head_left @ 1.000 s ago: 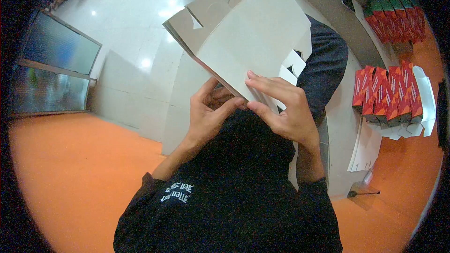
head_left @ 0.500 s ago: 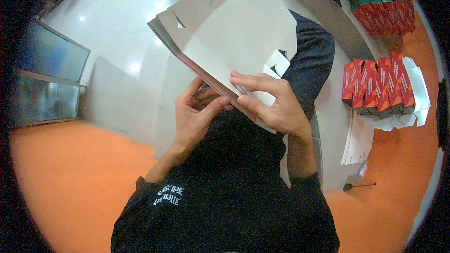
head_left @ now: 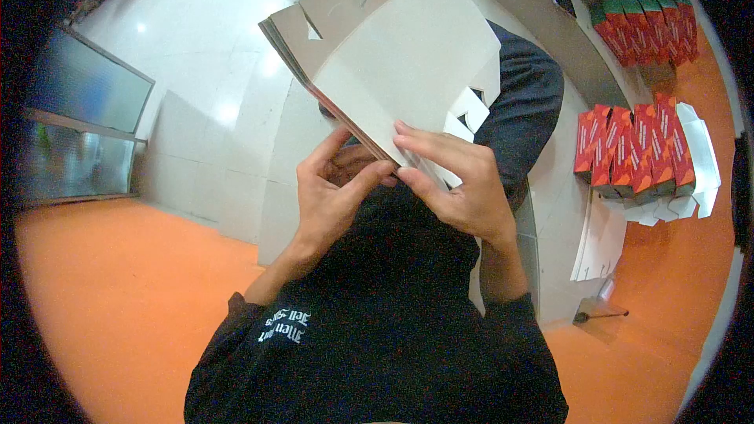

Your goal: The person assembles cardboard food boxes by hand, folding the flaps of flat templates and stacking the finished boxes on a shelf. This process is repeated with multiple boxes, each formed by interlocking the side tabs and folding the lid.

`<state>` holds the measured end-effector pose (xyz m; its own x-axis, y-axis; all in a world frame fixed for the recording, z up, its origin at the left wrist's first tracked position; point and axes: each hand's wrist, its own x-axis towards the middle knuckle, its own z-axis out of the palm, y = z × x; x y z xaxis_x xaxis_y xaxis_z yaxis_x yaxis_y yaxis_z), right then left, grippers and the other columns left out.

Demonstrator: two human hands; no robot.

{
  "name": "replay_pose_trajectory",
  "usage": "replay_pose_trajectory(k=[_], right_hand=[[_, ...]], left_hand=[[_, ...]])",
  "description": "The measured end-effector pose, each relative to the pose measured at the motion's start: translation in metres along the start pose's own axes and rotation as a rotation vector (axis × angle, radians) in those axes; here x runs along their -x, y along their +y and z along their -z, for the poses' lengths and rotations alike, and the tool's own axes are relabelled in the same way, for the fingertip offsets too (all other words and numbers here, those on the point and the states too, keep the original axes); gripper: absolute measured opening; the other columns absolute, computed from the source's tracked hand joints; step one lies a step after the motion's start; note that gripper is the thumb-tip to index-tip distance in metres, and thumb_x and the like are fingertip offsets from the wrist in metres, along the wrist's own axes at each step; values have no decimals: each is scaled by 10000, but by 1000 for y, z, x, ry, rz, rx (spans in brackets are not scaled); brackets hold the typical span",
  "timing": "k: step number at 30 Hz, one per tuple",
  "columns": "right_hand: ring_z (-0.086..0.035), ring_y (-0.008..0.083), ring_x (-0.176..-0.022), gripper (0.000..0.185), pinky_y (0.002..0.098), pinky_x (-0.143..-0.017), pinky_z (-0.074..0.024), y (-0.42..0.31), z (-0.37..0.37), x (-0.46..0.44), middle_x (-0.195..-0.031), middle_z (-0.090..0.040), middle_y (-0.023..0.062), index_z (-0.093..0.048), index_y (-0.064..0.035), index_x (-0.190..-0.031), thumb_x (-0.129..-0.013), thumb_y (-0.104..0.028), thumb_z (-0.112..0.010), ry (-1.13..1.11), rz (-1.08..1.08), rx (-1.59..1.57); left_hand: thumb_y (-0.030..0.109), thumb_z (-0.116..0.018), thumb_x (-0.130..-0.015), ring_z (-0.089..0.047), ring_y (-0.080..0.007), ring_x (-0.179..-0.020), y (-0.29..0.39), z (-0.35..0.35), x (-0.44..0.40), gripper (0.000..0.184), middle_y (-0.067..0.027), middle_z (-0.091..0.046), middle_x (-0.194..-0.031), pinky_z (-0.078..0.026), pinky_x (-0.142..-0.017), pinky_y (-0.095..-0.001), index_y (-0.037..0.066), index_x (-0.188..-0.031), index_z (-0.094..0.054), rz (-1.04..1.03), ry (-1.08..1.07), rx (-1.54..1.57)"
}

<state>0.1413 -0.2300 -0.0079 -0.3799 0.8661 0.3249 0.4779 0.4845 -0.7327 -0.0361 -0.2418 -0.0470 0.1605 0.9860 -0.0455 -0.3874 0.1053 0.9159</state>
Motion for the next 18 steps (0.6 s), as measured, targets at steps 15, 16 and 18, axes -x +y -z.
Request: replay_pose_trajectory(k=[15, 16, 18], right_hand=[[-641, 301, -967, 256, 350, -832, -507, 8, 8, -9, -1082, -635, 187, -623, 5, -1066, -826, -84, -612, 20, 10, -66], [-642, 301, -965, 254, 351, -830, -508, 8, 8, -9, -1082, -635, 187, -623, 5, -1069, -830, -84, -608, 16, 8, -68], [-644, 300, -961, 251, 351, -827, -509, 8, 7, -10, -1080, -636, 186, -622, 3, -1074, -839, -83, -601, 9, 6, -68]], left_hand=[[-24, -640, -818, -647, -246, -897, 15, -6, -16, 542, -231, -628, -1026, -573, -705, -313, -108, -1286, -381, 42, 0, 12], [-21, -642, -817, -648, -243, -893, 16, -7, -16, 544, -230, -630, -1023, -573, -705, -310, -107, -1287, -382, 47, 9, 16], [-14, -647, -816, -649, -239, -887, 16, -8, -16, 547, -226, -634, -1014, -570, -704, -305, -105, -1287, -385, 52, 29, -15]])
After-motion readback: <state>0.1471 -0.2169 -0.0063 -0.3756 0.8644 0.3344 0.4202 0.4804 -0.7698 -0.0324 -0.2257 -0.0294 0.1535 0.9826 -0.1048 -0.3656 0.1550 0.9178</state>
